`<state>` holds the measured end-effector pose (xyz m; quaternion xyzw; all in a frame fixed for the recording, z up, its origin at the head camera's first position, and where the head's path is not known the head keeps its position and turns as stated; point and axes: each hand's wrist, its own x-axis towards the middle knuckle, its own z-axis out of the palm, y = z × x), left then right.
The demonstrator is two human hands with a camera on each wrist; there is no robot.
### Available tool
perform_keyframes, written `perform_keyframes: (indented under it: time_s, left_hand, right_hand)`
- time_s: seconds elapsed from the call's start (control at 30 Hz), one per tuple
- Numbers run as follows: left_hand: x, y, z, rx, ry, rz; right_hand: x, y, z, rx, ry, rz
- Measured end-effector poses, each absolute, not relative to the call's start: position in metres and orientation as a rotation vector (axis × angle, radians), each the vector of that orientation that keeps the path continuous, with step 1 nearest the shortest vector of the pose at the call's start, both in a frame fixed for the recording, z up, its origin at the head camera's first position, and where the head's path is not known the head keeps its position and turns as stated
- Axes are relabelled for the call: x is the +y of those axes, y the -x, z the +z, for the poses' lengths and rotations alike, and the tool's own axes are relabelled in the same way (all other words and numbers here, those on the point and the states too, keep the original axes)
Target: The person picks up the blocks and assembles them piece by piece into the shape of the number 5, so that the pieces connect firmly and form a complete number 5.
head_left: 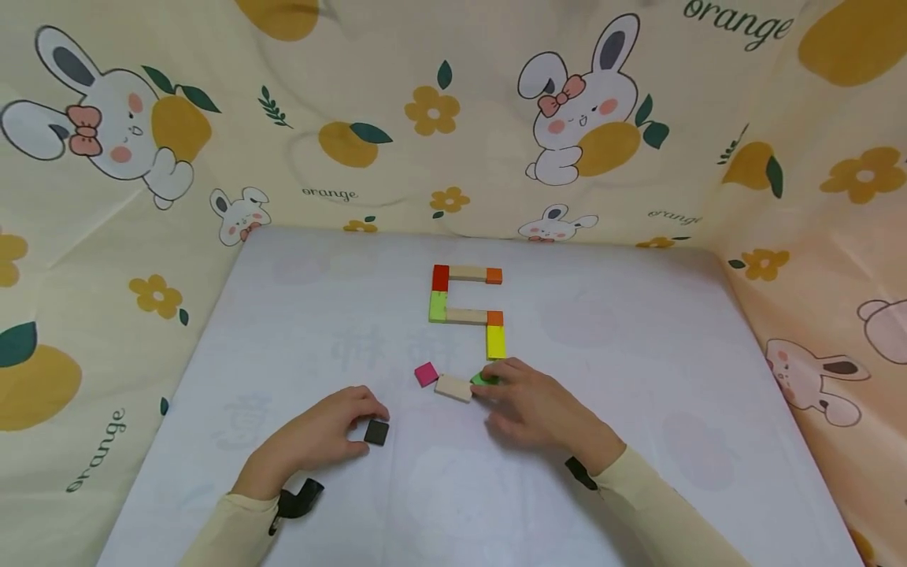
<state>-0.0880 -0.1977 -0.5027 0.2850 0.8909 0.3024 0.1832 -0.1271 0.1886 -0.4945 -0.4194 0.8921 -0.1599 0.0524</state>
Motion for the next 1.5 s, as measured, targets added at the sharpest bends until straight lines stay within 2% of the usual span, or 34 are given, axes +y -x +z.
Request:
perform_keyframes:
  time_s: [0.53, 0.97, 1.5]
  left_hand:
    - [-0.200, 0.093, -0.512, 2.594, -0.778, 0.934]
    - [-0.192, 0.122, -0.509, 2.744, -0.611, 0.983]
    - [-0.170, 0.159, -0.506, 2.738, -0.605, 0.978]
  right_hand:
    - [0.188, 0.127, -0.495, 2.703, 1.266, -0.491]
    - [0.188, 0.128, -0.495, 2.696, 1.276, -0.502]
    - [0.184, 0.131, -0.497, 2.718, 1.270, -0.566]
